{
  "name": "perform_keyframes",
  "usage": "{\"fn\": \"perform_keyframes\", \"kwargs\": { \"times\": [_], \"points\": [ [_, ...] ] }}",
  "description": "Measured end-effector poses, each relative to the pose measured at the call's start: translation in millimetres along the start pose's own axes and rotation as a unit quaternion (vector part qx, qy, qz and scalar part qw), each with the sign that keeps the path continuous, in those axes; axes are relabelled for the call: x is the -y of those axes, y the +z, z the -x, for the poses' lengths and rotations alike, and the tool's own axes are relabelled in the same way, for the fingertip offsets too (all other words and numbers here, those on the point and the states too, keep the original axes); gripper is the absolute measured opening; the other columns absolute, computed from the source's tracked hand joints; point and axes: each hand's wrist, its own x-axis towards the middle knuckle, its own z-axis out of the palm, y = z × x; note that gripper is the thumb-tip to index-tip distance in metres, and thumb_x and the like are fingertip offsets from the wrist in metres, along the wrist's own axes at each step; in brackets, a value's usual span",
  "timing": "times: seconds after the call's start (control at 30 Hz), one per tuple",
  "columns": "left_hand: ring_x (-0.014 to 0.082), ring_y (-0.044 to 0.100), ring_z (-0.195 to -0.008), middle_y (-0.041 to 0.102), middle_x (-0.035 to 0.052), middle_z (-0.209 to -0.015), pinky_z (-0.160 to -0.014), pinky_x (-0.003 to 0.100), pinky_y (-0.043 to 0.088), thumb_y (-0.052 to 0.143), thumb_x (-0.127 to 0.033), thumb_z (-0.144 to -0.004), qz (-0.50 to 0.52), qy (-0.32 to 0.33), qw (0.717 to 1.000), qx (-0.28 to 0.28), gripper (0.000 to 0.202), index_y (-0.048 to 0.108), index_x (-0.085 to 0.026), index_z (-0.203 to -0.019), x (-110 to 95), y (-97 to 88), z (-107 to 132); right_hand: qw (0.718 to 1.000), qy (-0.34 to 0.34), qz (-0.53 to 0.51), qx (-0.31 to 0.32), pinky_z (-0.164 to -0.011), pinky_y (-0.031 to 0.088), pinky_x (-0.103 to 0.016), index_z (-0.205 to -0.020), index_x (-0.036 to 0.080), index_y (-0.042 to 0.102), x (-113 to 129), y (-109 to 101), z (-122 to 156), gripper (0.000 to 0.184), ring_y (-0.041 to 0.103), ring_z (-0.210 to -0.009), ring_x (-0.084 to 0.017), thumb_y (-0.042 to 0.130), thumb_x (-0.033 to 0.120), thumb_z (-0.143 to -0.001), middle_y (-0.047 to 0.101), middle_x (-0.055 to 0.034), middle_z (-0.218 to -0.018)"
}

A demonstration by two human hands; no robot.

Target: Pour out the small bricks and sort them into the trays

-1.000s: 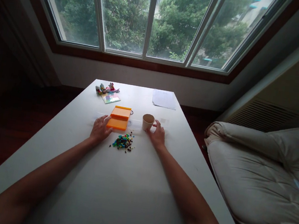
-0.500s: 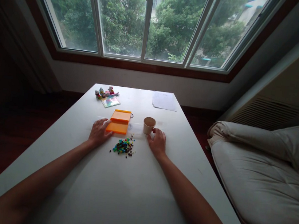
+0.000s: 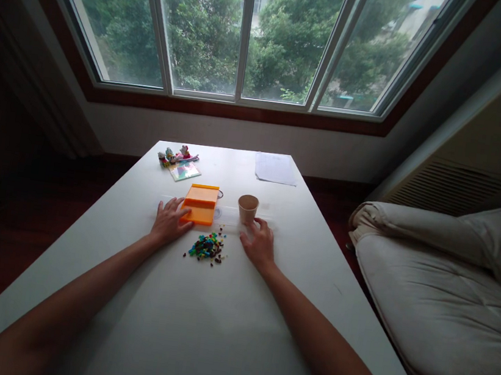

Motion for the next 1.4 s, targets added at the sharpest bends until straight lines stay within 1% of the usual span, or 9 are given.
{"fn": "perform_keyframes", "kwargs": {
  "times": [0.2, 0.27, 0.33, 0.47, 0.77, 1.07, 1.27, 1.33, 1.4],
  "points": [
    [0.0368, 0.029, -0.144, 0.042, 0.009, -0.153, -0.117, 0.069, 0.013, 0.06, -0.052, -0.086, 0.006, 0.003, 1.0, -0.001, 0.04, 0.068, -0.03, -0.118, -5.6, 2.9, -6.4, 1.0, -0.007, 0.007, -0.013, -0.106, 0.042, -0.05, -0.13, 0.028, 0.064, 4.0, 9.9, -3.6, 0.045, 0.048, -0.125, -0.033, 0.063, 0.041, -0.086, 0.043, -0.0112, -0.143],
    [0.0367, 0.029, -0.144, 0.042, 0.0085, -0.152, -0.117, 0.068, 0.013, 0.06, -0.051, -0.086, 0.006, -0.002, 1.0, 0.0, 0.039, 0.068, -0.03, -0.118, -6.4, 4.0, -8.7, 1.0, 0.002, 0.009, -0.021, -0.105, 0.043, -0.05, -0.129, 0.028, 0.065, 4.5, 12.8, -5.0, 0.044, 0.049, -0.122, -0.032, 0.063, 0.04, -0.087, 0.045, -0.0116, -0.139],
    [0.0366, 0.029, -0.144, 0.043, 0.0083, -0.152, -0.117, 0.068, 0.013, 0.06, -0.051, -0.086, 0.004, -0.005, 1.0, 0.002, 0.04, 0.068, -0.031, -0.118, -6.8, 5.2, -10.7, 1.0, 0.013, 0.008, -0.027, -0.103, 0.044, -0.048, -0.125, 0.027, 0.068, 3.4, 14.6, -6.9, 0.04, 0.051, -0.117, -0.031, 0.062, 0.038, -0.088, 0.05, -0.0121, -0.129],
    [0.0369, 0.028, -0.144, 0.043, 0.0082, -0.152, -0.117, 0.068, 0.013, 0.06, -0.051, -0.086, 0.001, -0.005, 1.0, 0.001, 0.039, 0.068, -0.031, -0.118, -7.0, 7.2, -13.6, 1.0, 0.001, 0.022, -0.003, -0.098, 0.045, -0.044, -0.121, 0.027, 0.07, -1.1, 14.8, -11.7, 0.034, 0.053, -0.107, -0.029, 0.06, 0.036, -0.09, 0.055, -0.0112, -0.114],
    [0.0365, 0.027, -0.144, 0.043, 0.0071, -0.152, -0.117, 0.068, 0.012, 0.059, -0.049, -0.086, 0.01, -0.012, 1.0, -0.002, 0.037, 0.068, -0.03, -0.116, -6.2, 13.5, -24.9, 0.999, 0.004, 0.038, 0.003, -0.096, 0.043, -0.042, -0.117, 0.026, 0.072, -1.5, 21.6, -29.0, 0.03, 0.05, -0.108, -0.029, 0.059, 0.034, -0.09, 0.059, -0.0113, -0.112],
    [0.0364, 0.028, -0.144, 0.044, 0.0075, -0.152, -0.117, 0.068, 0.012, 0.06, -0.047, -0.086, 0.01, -0.02, 1.0, -0.012, 0.036, 0.068, -0.029, -0.116, -6.4, 20.2, -36.2, 0.999, -0.009, 0.038, 0.005, -0.097, 0.044, -0.042, -0.117, 0.027, 0.071, -11.2, 27.5, -41.9, 0.031, 0.05, -0.11, -0.028, 0.058, 0.031, -0.09, 0.06, -0.0103, -0.111],
    [0.034, 0.033, -0.143, 0.046, 0.0079, -0.15, -0.121, 0.063, 0.012, 0.057, -0.046, -0.088, 0.029, -0.01, 0.999, -0.028, 0.038, 0.066, -0.028, -0.121, -5.2, 18.4, -33.0, 0.998, -0.013, 0.056, -0.033, -0.098, 0.042, -0.044, -0.109, 0.022, 0.071, 4.9, 16.7, -39.0, 0.026, 0.05, -0.108, -0.03, 0.052, 0.028, -0.092, 0.061, -0.0118, -0.109],
    [0.0328, 0.034, -0.142, 0.047, 0.0085, -0.149, -0.122, 0.061, 0.014, 0.057, -0.044, -0.089, 0.039, -0.002, 0.999, -0.032, 0.037, 0.066, -0.027, -0.121, -5.0, 18.1, -32.2, 0.998, -0.04, 0.053, -0.013, -0.097, 0.043, -0.044, -0.11, 0.022, 0.069, 14.1, 14.4, -39.3, 0.027, 0.051, -0.108, -0.03, 0.049, 0.027, -0.094, 0.061, -0.0117, -0.107],
    [0.0321, 0.034, -0.142, 0.047, 0.0088, -0.149, -0.122, 0.059, 0.015, 0.057, -0.042, -0.089, 0.046, 0.005, 0.998, -0.035, 0.036, 0.066, -0.026, -0.12, -4.6, 17.5, -31.7, 0.996, -0.075, 0.044, 0.028, -0.094, 0.045, -0.041, -0.12, 0.023, 0.066, 23.1, 16.2, -41.4, 0.032, 0.054, -0.105, -0.028, 0.046, 0.028, -0.095, 0.061, -0.0109, -0.108]
  ]
}}
